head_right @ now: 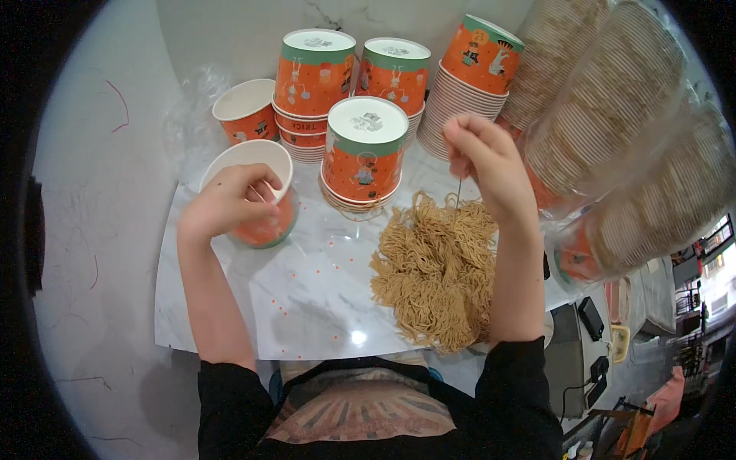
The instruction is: Attaching thin strings or elastic handles to the rims of paper cups for packaging.
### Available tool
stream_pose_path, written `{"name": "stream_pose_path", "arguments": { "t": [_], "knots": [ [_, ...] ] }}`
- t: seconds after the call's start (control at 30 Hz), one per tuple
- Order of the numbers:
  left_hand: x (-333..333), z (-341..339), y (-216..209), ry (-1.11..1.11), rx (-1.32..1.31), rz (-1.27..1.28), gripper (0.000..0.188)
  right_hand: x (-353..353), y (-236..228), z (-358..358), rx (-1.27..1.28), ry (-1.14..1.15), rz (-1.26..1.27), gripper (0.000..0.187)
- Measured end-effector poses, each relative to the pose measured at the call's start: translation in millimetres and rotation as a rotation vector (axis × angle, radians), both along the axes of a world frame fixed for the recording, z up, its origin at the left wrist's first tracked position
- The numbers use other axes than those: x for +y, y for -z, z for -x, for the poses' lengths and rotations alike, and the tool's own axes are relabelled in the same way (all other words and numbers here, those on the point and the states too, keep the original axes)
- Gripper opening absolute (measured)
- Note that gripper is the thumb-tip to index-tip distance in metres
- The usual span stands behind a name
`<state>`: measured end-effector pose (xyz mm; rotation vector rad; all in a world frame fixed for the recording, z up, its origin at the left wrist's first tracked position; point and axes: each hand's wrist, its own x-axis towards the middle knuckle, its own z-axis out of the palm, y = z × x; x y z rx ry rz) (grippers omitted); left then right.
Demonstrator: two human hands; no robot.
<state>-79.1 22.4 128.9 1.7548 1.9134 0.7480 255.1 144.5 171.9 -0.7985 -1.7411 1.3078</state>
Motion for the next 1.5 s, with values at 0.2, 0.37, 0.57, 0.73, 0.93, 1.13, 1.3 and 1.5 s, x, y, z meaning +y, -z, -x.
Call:
{"name": "stream_pose_path", "arguments": {
  "t": [0.2,0.37,0.57,0.73,0.93,1.13,1.3,1.5],
  "knots": [
    [1.2,-24.7,-9.6,0.297,-0.207,-0.132,0.024,-23.0,-44.4,66.4,-0.025,-0.107,-0.421,0.015],
    [-9.4,-32.5,-28.7,0.157,-0.893,-0.322,0.038,-46.3,-29.5,104.9,-0.171,-0.110,-0.564,0.017],
    [-17.3,-25.6,-32.8,0.171,-0.733,-0.209,0.028,-31.8,4.2,118.7,-0.111,-0.156,-0.376,0.011],
    [-8.5,-21.0,-25.8,0.086,-0.679,-0.190,0.021,-17.8,18.2,108.4,-0.103,-0.218,-0.249,0.013],
    [0.7,-31.2,-18.8,0.087,-0.686,-0.192,0.017,-16.4,30.6,96.9,-0.109,-0.384,-0.336,0.035],
    [6.3,-49.2,-16.9,0.115,-0.806,-0.112,0.017,-24.5,49.1,110.7,0.088,-0.470,0.007,0.047],
    [-0.4,-44.8,-20.9,0.104,-0.810,-0.102,0.019,-20.7,43.8,103.5,-0.097,-0.402,-0.114,0.032],
    [-0.1,-43.1,-23.6,0.086,-0.692,-0.056,0.007,-22.4,36.7,98.0,-0.087,-0.409,-0.087,0.014]
  ]
}}
